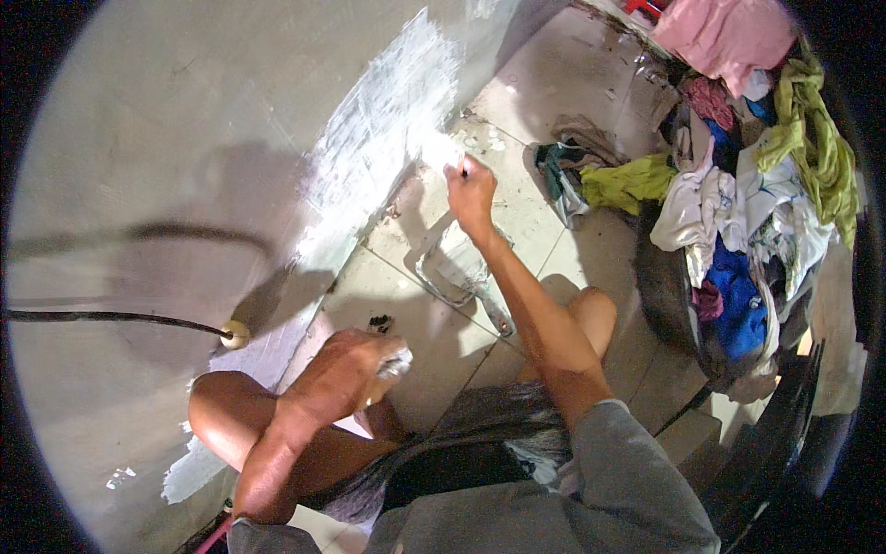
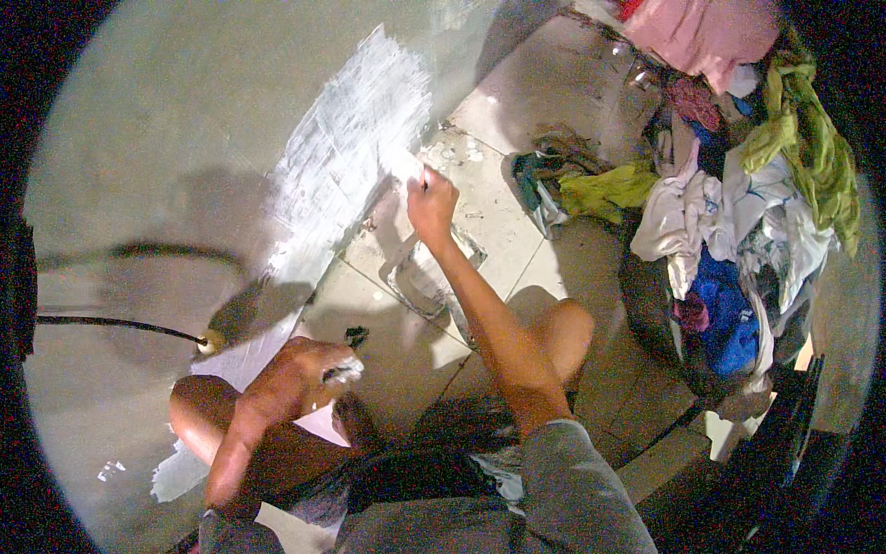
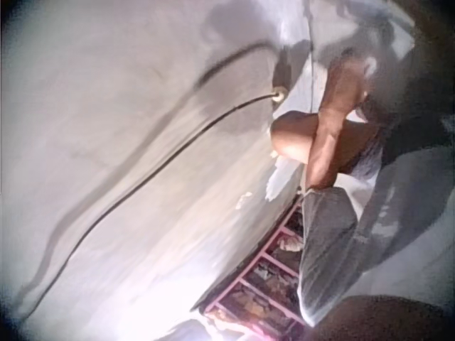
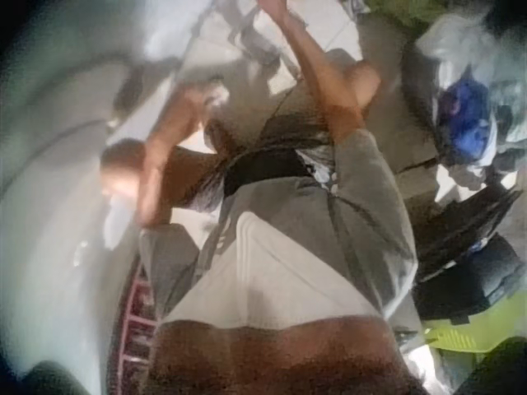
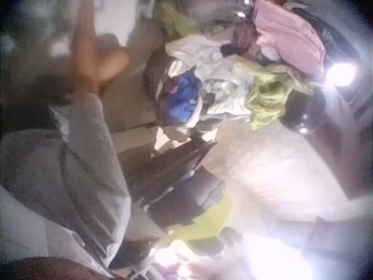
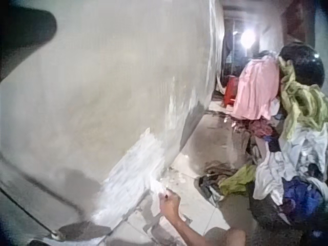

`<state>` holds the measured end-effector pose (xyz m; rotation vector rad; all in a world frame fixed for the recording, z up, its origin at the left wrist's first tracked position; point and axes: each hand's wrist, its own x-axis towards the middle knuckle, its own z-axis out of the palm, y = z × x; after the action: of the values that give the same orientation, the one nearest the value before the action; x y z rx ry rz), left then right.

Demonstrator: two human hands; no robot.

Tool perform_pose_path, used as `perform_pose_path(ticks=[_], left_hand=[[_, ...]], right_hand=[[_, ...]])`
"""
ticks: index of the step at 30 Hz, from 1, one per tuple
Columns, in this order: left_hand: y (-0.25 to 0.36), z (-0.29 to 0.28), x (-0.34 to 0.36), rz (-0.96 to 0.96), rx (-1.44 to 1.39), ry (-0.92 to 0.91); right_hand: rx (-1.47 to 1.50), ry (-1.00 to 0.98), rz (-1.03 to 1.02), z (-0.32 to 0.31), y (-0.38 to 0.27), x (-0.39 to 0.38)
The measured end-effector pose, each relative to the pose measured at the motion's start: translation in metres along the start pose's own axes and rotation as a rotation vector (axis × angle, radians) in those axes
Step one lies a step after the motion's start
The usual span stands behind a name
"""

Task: The person applies a white substance to a wall using a spatula and a small flat board.

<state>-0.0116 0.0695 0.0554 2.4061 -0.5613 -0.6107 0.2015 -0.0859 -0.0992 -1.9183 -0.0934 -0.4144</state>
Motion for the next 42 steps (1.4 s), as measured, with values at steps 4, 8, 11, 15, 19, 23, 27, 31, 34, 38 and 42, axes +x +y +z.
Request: perform_pose_path(ticks=[4,8,11,15,19,23,27,31,34,38,42], left_hand=[[0.002,0.009,0.003,0.057,-0.01,0.027],[-0.001,0.01,0.004,-0.058,0.143,-0.123],[-0.007,0.017,0.005,-0.127,0.109,-0.127],[0.001,0.01,0.009,-0.076,0.085,-0.215],[-0.008,0.026,-0.004,0.055,-0.006,-0.097],[-0.027,0.048,-0.009,0.218,-0.012,0.16],[-0.034,0.051,-0.011,0.249,-0.017,0.085],[-0.017,0.041,-0.013,0.222,0.002,0.054],[-0.006,0.031,-0.008,0.182,-0.02,0.03],[-0.013,0.037,-0.001,0.063,0.066,-0.102],[-0.014,0.038,0.0,0.071,0.094,-0.091]], right_hand=[[0.084,0.065,-0.013,0.03,0.01,0.013],[0.169,0.081,-0.083,0.057,-0.015,-0.017],[0.04,-0.004,-0.236,0.073,0.003,-0.079],[0.189,-0.053,-0.19,0.051,-0.005,-0.108],[0.061,0.042,0.046,0.042,0.008,-0.044],[0.173,0.098,-0.175,0.052,-0.013,-0.017],[0.083,0.105,-0.455,0.057,-0.024,-0.08],[0.128,-0.067,-0.286,0.044,-0.021,-0.092],[0.114,0.066,-0.17,0.036,-0.025,-0.042],[0.126,0.128,-0.238,0.044,-0.027,-0.013],[0.104,-0.08,-0.275,0.048,-0.036,-0.064]])
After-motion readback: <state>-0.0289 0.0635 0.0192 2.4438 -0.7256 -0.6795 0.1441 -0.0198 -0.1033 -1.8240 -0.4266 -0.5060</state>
